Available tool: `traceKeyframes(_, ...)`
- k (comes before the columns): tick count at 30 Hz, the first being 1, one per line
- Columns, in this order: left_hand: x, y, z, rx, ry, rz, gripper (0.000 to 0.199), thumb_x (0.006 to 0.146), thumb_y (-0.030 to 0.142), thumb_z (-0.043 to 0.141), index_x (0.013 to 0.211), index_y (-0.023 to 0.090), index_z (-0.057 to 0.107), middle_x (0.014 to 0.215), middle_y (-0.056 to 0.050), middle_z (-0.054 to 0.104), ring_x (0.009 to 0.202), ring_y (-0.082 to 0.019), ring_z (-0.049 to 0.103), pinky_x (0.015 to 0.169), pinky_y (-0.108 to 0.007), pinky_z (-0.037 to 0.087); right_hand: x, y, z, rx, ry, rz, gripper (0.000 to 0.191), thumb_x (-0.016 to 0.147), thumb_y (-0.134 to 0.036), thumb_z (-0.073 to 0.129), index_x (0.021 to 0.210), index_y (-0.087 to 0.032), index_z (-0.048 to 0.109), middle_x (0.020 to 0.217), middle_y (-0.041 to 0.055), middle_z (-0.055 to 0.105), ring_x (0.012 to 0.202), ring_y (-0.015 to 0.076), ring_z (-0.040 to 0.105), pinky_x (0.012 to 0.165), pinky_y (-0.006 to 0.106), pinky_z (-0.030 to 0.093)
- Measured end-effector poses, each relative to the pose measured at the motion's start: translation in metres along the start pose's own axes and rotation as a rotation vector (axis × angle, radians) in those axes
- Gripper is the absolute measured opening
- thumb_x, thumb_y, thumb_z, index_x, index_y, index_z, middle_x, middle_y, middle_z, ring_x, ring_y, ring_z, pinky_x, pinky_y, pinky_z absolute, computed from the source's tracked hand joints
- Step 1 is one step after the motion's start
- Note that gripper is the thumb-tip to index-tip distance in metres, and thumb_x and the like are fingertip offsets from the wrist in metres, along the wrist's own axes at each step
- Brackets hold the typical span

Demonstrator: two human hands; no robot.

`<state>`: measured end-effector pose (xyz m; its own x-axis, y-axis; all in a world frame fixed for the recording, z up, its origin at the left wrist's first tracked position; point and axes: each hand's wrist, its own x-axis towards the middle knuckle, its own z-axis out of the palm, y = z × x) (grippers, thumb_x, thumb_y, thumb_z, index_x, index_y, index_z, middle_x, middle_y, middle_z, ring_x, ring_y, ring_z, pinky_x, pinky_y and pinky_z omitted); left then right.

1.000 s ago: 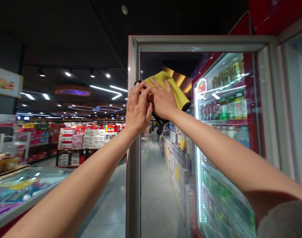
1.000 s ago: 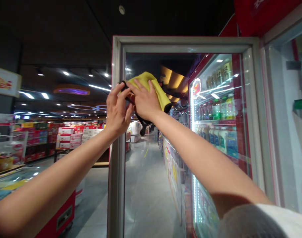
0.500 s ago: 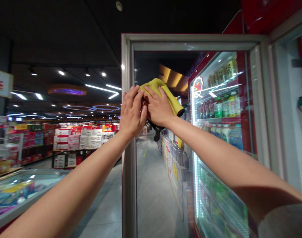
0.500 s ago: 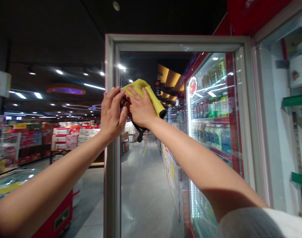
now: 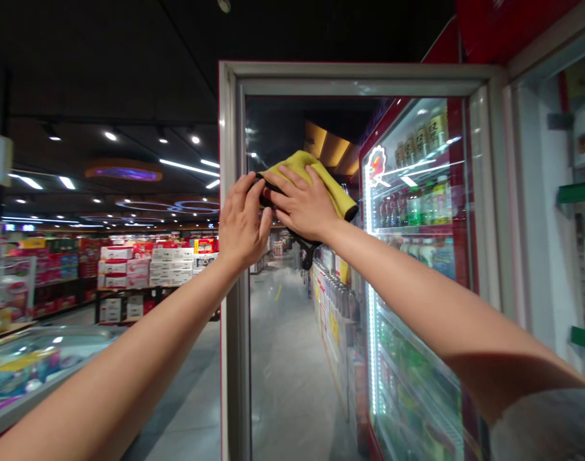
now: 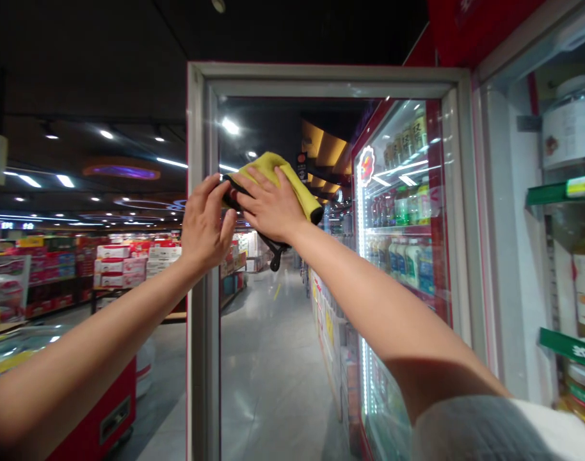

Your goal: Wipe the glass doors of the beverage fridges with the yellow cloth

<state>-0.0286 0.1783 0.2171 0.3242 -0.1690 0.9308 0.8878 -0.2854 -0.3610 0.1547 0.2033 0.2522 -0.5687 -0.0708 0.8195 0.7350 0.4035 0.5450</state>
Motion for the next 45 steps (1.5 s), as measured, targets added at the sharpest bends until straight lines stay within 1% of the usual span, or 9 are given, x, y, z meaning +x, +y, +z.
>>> traceKeyframes(7, -0.003, 0.005, -0.002, 0.002, -0.019, -0.023, 0.050, 0.103, 0.043, 0.036, 0.153, 0.039, 0.034, 0.162, -0.001, 0.040, 0.152, -0.025, 0.034, 0.126, -0.051, 0.028, -0.020, 0.026, -0.007, -0.019, 0.119, 0.270, 0.053, 0.102, -0.036, 0.040, 0.155, -0.033, 0.041, 0.168, 0.0036, 0.032, 0.156, 0.0330, 0.022, 0.123, 0.073, 0.011)
traceKeyframes(11, -0.005, 0.007, -0.002, 0.039, -0.047, -0.014, 0.052, 0.101, 0.042, 0.037, 0.152, 0.031, 0.038, 0.161, -0.007, 0.042, 0.151, -0.029, 0.035, 0.126, -0.055, 0.027, -0.035, 0.014, -0.005, 0.002, 0.015, -0.006, 0.047, 0.104, -0.035, 0.039, 0.151, -0.036, 0.046, 0.167, -0.0009, 0.033, 0.156, 0.0301, 0.022, 0.122, 0.074, 0.012)
traceKeyframes(14, -0.004, 0.005, -0.002, 0.104, -0.080, 0.007, 0.055, 0.101, 0.041, 0.036, 0.154, 0.028, 0.037, 0.160, -0.009, 0.043, 0.151, -0.028, 0.035, 0.126, -0.054, 0.027, -0.025, 0.033, -0.011, 0.014, -0.008, -0.099, 0.048, 0.104, -0.039, 0.040, 0.152, -0.038, 0.044, 0.167, -0.0029, 0.033, 0.156, 0.0288, 0.023, 0.123, 0.073, 0.010)
traceKeyframes(21, 0.000, 0.008, -0.003, 0.199, -0.121, -0.024, 0.057, 0.099, 0.040, 0.036, 0.155, 0.028, 0.037, 0.162, -0.006, 0.041, 0.153, -0.027, 0.033, 0.129, -0.050, 0.022, -0.051, 0.056, -0.011, 0.029, 0.143, 0.194, 0.050, 0.102, -0.036, 0.042, 0.151, -0.031, 0.047, 0.165, 0.0054, 0.038, 0.154, 0.0353, 0.027, 0.120, 0.075, 0.012)
traceKeyframes(26, 0.019, 0.030, 0.016, 0.180, -0.040, -0.043, 0.057, 0.101, 0.043, 0.033, 0.157, 0.030, 0.033, 0.164, -0.004, 0.038, 0.154, -0.025, 0.030, 0.130, -0.050, 0.018, -0.041, 0.063, -0.013, 0.008, 0.102, 0.065, 0.050, 0.103, -0.038, 0.040, 0.153, -0.036, 0.044, 0.167, -0.0001, 0.034, 0.155, 0.0317, 0.025, 0.122, 0.072, 0.012)
traceKeyframes(31, 0.034, 0.061, 0.039, 0.176, -0.068, -0.012, 0.057, 0.102, 0.043, 0.031, 0.156, 0.026, 0.033, 0.166, -0.006, 0.035, 0.155, -0.023, 0.027, 0.129, -0.048, 0.019, -0.034, 0.093, -0.020, -0.042, 0.187, 0.259, 0.055, 0.103, -0.044, 0.034, 0.158, -0.033, 0.036, 0.168, 0.0037, 0.032, 0.155, 0.0362, 0.022, 0.120, 0.074, 0.013)
traceKeyframes(34, 0.037, 0.071, 0.038, 0.176, -0.090, -0.004, 0.057, 0.102, 0.044, 0.031, 0.157, 0.029, 0.032, 0.167, -0.003, 0.033, 0.156, -0.024, 0.024, 0.130, -0.049, 0.017, -0.054, 0.090, -0.025, -0.053, 0.206, 0.323, 0.056, 0.103, -0.044, 0.033, 0.157, -0.030, 0.037, 0.165, 0.0063, 0.036, 0.153, 0.0379, 0.026, 0.119, 0.074, 0.017)
traceKeyframes(40, 0.051, 0.082, 0.026, 0.162, -0.088, -0.041, 0.060, 0.101, 0.052, 0.032, 0.159, 0.034, 0.029, 0.166, -0.001, 0.034, 0.157, -0.025, 0.023, 0.129, -0.051, 0.017, -0.052, 0.098, -0.042, -0.063, 0.156, 0.163, 0.055, 0.103, -0.045, 0.032, 0.157, -0.036, 0.036, 0.166, 0.0005, 0.036, 0.153, 0.0323, 0.027, 0.121, 0.068, 0.020)
traceKeyframes(45, 0.066, 0.093, 0.030, 0.136, -0.104, -0.026, 0.059, 0.101, 0.053, 0.032, 0.155, 0.029, 0.038, 0.164, -0.005, 0.039, 0.155, -0.026, 0.028, 0.128, -0.053, 0.018, -0.068, 0.125, -0.043, -0.083, 0.236, 0.345, 0.055, 0.103, -0.045, 0.030, 0.155, -0.031, 0.042, 0.163, 0.0083, 0.039, 0.151, 0.0362, 0.030, 0.117, 0.069, 0.025)
